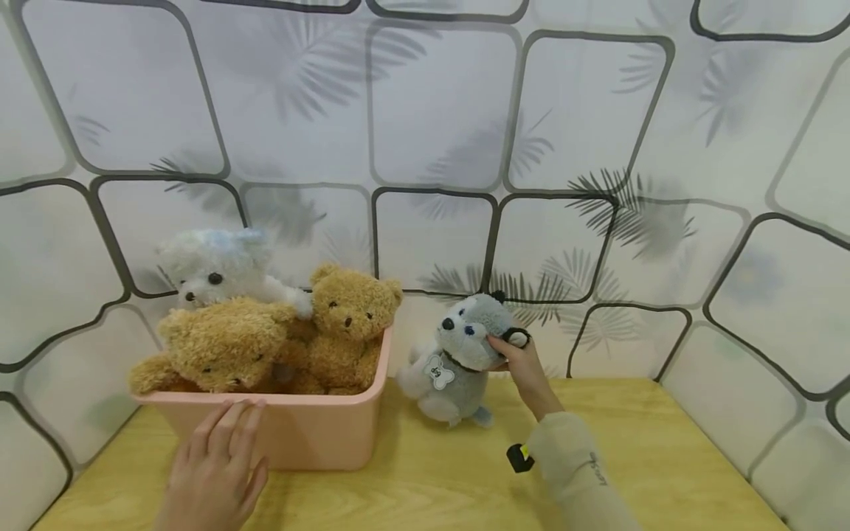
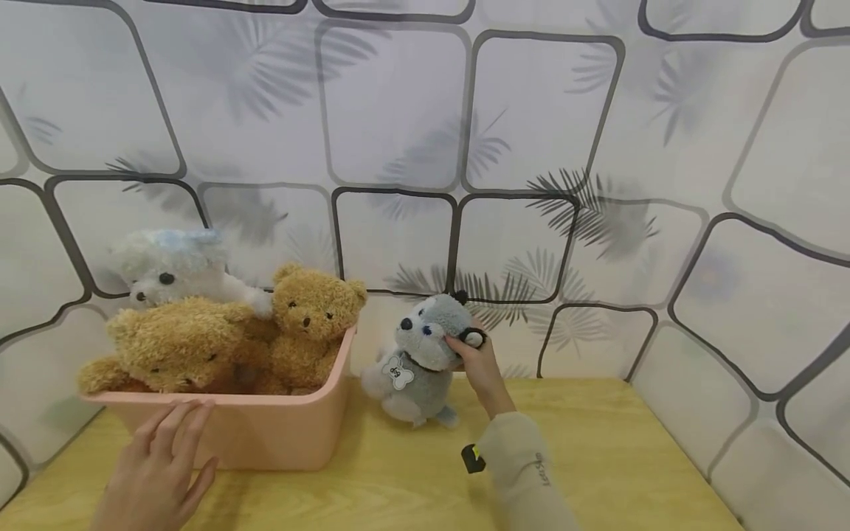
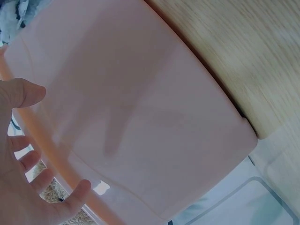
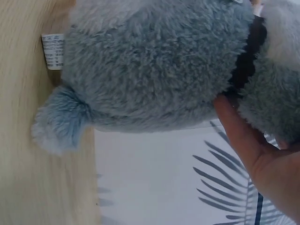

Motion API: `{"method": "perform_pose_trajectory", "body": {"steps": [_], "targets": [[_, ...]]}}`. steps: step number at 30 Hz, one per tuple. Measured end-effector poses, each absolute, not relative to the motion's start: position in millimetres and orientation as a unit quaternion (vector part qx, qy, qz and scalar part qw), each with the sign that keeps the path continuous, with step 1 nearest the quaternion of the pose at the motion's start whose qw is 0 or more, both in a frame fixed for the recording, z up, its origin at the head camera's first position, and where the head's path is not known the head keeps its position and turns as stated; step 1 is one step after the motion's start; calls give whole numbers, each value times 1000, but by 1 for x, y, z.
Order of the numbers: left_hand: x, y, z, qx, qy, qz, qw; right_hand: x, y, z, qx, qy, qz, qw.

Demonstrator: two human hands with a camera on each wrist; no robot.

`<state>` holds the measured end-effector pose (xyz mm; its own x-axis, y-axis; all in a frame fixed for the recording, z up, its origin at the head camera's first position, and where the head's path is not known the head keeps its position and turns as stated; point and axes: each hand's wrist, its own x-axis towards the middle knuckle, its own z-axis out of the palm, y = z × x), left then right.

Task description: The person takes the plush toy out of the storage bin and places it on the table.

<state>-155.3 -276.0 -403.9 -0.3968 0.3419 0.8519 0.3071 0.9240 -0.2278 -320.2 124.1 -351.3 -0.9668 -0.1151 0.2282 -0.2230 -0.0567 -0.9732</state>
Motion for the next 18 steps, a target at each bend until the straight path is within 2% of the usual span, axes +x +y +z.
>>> {"method": "perform_pose_trajectory", "body": {"steps": [8,18], "targets": [[-156,-278,-404,-193,-838,26,509,-328,108,-344,188,-750,633,26],[-162,-281,-407,-213,-813,14,542,-334,85,-345,210,-786,574,91]]}}
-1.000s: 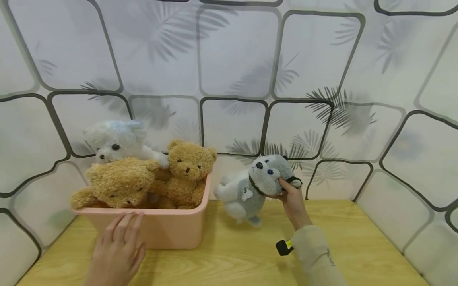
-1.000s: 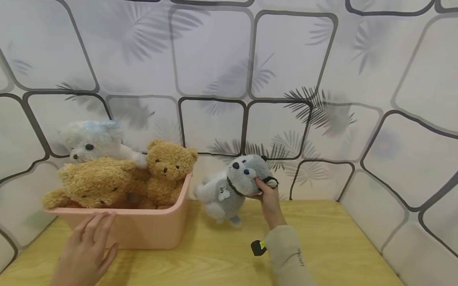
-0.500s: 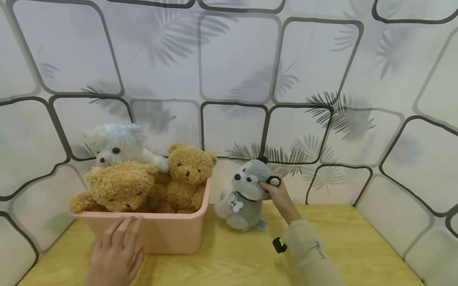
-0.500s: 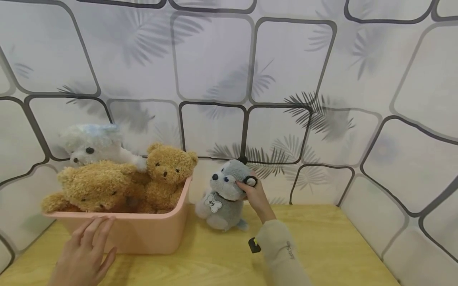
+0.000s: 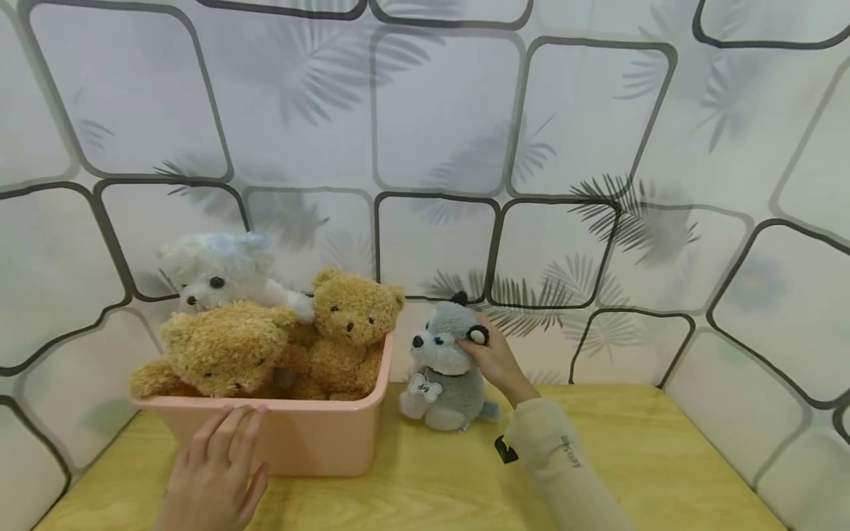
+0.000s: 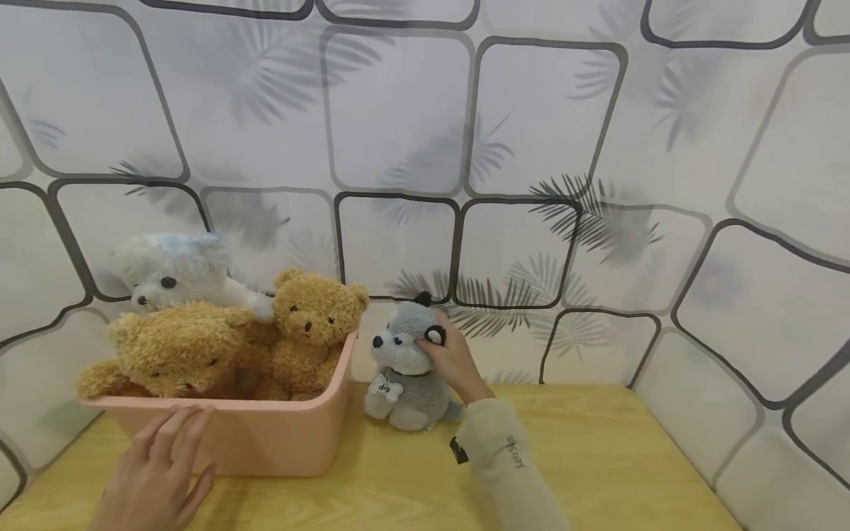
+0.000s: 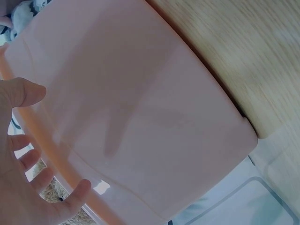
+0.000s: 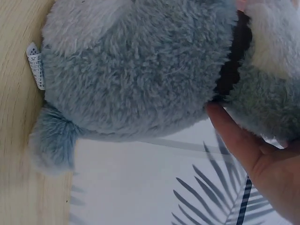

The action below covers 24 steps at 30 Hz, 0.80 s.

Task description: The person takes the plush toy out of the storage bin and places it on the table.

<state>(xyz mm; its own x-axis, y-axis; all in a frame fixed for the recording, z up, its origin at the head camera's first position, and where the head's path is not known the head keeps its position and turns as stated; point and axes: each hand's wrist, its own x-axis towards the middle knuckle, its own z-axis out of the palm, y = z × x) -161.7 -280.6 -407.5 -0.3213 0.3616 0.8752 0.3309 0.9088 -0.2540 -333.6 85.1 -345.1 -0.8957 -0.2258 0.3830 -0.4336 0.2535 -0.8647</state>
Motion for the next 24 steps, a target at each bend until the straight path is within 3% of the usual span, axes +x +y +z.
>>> {"method": "perform_pose_trajectory", "body": {"steps": [8,24], "targets": [[-162,-282,-410,-220,-804,14,552,-332,69,-352,206,-808,540,110],[-158,-280,-405,-201,-829,24,522,-336,61,-353,222,-811,540,39]]}}
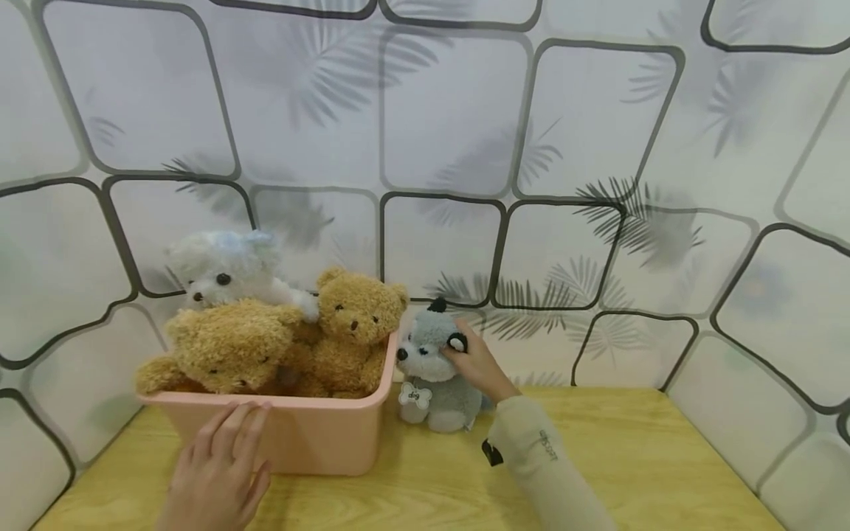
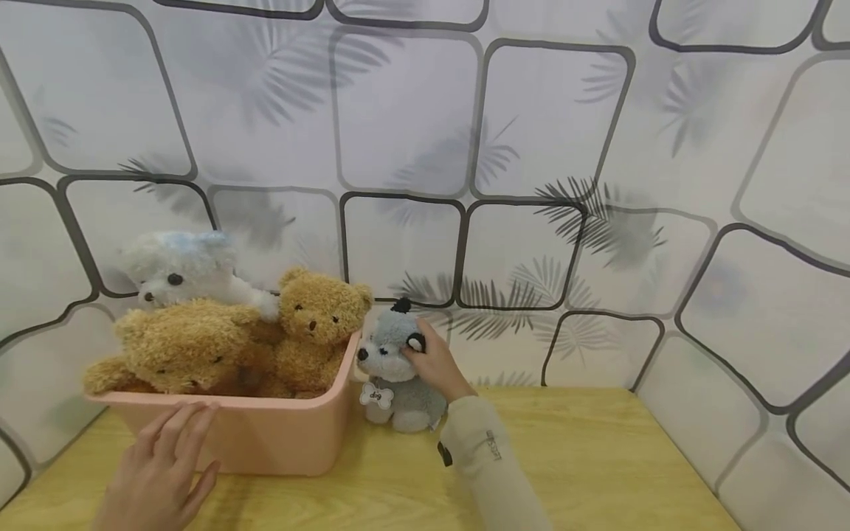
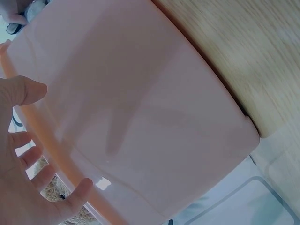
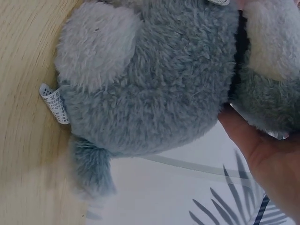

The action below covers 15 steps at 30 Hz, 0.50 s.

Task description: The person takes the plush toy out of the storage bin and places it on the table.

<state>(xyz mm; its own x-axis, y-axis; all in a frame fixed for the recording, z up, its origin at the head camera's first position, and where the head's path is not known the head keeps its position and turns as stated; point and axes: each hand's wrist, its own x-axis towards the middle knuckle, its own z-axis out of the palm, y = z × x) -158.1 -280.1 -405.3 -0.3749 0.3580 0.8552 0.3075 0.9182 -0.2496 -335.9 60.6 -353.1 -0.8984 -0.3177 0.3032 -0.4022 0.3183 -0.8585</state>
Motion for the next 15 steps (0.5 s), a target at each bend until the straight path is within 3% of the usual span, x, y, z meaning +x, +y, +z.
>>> {"method": "perform_pose_trajectory", "body": {"steps": [15], "targets": [[-160,-285,-405,-222,-822,8,524,-340,74,-351,233,-792,563,47]]}}
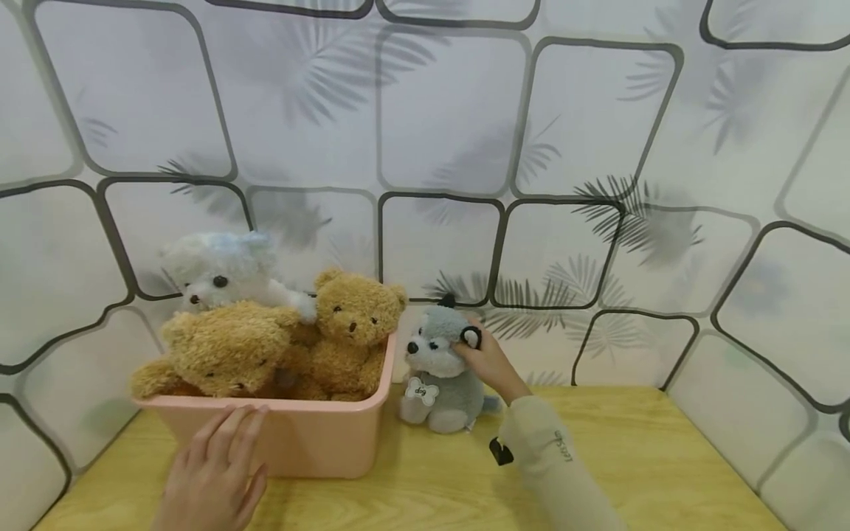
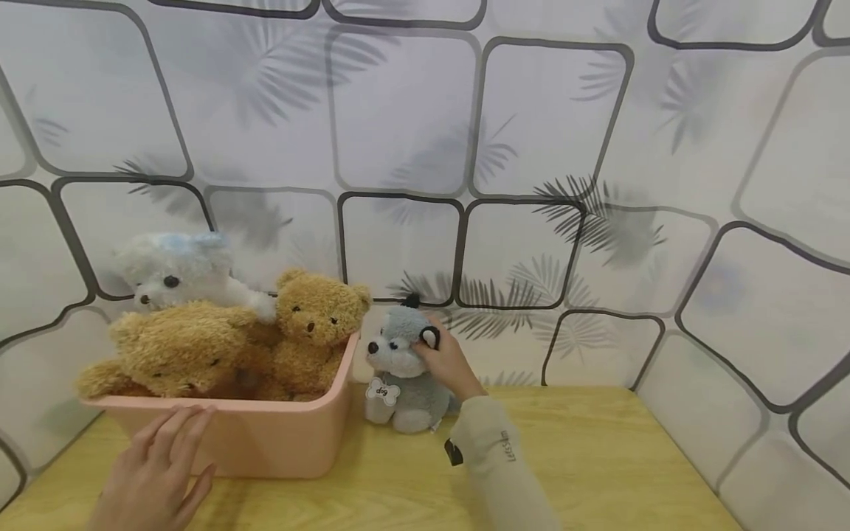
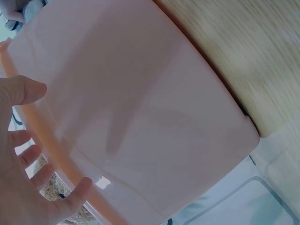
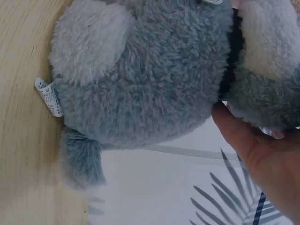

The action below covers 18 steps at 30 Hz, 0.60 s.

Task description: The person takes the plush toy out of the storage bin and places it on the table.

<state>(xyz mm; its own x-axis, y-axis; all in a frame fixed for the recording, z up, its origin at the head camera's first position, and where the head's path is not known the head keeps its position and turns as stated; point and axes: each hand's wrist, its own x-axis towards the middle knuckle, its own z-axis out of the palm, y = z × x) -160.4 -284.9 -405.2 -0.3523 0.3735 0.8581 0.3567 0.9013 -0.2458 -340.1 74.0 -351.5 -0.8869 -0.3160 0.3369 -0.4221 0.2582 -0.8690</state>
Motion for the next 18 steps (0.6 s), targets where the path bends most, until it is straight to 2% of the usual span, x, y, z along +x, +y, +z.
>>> {"method": "perform_pose_trajectory", "body": {"steps": [9,18], "targets": [[-160,-284,-410,-220,-812,3,541,-334,69,-355,241,-804,526,138],[-164,-282,-406,-228,-808,5,543,-322,69,-335,202,-814,516,175]]}}
